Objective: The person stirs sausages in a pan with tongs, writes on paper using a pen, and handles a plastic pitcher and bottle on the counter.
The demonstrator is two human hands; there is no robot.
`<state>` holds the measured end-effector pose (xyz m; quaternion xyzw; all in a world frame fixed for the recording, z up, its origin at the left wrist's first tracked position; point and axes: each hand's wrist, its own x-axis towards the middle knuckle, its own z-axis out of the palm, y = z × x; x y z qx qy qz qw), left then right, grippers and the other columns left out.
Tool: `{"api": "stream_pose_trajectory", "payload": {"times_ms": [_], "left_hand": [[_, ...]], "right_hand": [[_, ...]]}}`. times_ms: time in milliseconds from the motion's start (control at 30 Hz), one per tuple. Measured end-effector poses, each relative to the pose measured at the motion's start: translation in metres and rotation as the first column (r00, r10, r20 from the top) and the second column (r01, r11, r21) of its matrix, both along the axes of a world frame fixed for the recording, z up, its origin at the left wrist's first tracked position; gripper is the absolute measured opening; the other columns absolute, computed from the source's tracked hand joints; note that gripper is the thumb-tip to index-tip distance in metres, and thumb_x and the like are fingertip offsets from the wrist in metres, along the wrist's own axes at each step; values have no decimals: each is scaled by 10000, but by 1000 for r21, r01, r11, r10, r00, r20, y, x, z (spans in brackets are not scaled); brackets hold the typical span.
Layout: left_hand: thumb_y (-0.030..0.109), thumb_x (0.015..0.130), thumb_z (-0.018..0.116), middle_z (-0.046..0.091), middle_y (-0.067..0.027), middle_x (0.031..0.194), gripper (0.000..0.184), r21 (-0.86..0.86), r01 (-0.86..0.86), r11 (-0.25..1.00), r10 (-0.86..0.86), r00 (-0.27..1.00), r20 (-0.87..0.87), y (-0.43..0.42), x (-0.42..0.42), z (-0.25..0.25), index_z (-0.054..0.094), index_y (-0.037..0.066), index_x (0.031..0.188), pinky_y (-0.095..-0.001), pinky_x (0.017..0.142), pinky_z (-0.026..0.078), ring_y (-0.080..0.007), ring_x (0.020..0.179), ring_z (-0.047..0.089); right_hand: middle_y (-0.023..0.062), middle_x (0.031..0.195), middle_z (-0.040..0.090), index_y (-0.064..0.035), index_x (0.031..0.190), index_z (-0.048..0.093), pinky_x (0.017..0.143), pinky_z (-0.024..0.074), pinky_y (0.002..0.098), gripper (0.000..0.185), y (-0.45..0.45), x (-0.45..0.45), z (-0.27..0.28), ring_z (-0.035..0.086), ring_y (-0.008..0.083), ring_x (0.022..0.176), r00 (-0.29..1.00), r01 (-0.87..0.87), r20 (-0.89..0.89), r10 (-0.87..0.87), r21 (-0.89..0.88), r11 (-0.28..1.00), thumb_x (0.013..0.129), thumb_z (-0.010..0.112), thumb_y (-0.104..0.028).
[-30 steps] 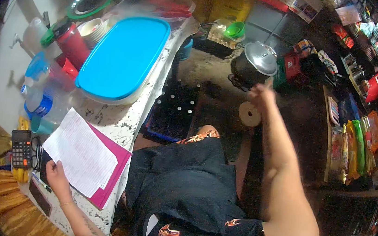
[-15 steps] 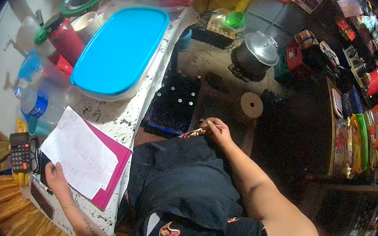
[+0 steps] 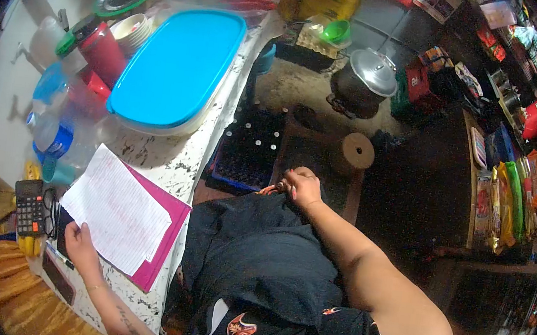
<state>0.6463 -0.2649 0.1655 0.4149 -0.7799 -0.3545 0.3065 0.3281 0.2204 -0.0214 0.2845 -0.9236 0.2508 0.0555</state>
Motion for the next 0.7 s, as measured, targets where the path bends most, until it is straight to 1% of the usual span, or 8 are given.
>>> {"api": "stream_pose_trajectory", "payload": {"times_ms": [100, 200, 400, 467, 500, 600, 633, 700], "left_hand": [[55, 953, 573, 532, -18, 900, 119, -39, -9, 999, 8, 1000, -21, 7, -5, 4, 523, -24, 1027, -252, 764, 427, -90, 818, 492], [55, 952, 574, 546, -22, 899, 114, -21, -20, 1000, 20, 1000, 10, 17, -9, 15, 526, -21, 1023, -252, 745, 428, -86, 809, 497], [76, 956, 583, 555, -36, 891, 133, -34, 4, 999, -3, 999, 39, 16, -8, 15, 529, -25, 1022, -259, 718, 440, -95, 780, 508], [79, 955, 586, 560, -41, 897, 141, -31, 3, 1000, 0, 997, 76, 18, -7, 19, 530, -26, 1031, -260, 724, 444, -98, 786, 516], [76, 952, 585, 568, -43, 904, 144, -6, 15, 1000, -15, 1000, -3, 17, -8, 15, 532, -26, 1039, -265, 732, 453, -101, 792, 531], [75, 948, 589, 572, -30, 888, 145, -86, 31, 996, -24, 997, 79, 16, -7, 17, 537, -24, 1040, -267, 730, 461, -101, 788, 543], [85, 941, 597, 619, -49, 894, 159, -53, 20, 998, -13, 992, 124, 14, -5, 17, 548, -20, 1049, -285, 743, 475, -123, 807, 592], [84, 936, 601, 648, -73, 920, 171, -33, 26, 999, -23, 996, 88, 16, -8, 17, 553, -13, 1068, -293, 750, 479, -143, 832, 621]], "right_hand": [[100, 969, 682, -173, 964, 677, 875, 482, 459, 166, -5, 6, 3, 645, 323, 974, 997, 50, 42, -58, 164, 985, 811, 650, -232], [102, 1055, 691, -187, 1050, 660, 947, 425, 505, 256, -12, 9, 21, 639, 339, 1041, 976, -27, 211, -47, 335, 942, 801, 640, -244], [104, 1129, 683, -201, 1160, 609, 968, 372, 579, 365, -14, 8, 17, 623, 338, 1106, 958, -116, 286, -11, 424, 898, 799, 627, -248], [102, 1128, 683, -206, 1179, 599, 956, 355, 620, 384, -14, 10, 16, 622, 341, 1109, 958, -184, 283, 41, 501, 846, 800, 627, -257], [101, 1128, 683, -208, 1189, 593, 949, 346, 641, 394, -17, 11, 16, 621, 343, 1110, 957, -217, 281, 70, 538, 815, 800, 627, -262], [102, 1116, 682, -217, 1214, 580, 933, 333, 670, 427, -28, 20, 18, 622, 350, 1100, 924, -359, 333, 190, 577, 733, 794, 634, -273], [106, 1106, 683, -217, 1217, 579, 933, 344, 657, 433, -32, 24, 17, 625, 348, 1092, 906, -396, 369, 207, 568, 722, 792, 636, -275], [114, 1087, 686, -216, 1223, 578, 932, 365, 630, 443, -44, 30, 10, 633, 342, 1075, 858, -489, 442, 262, 545, 681, 788, 641, -279]]}}
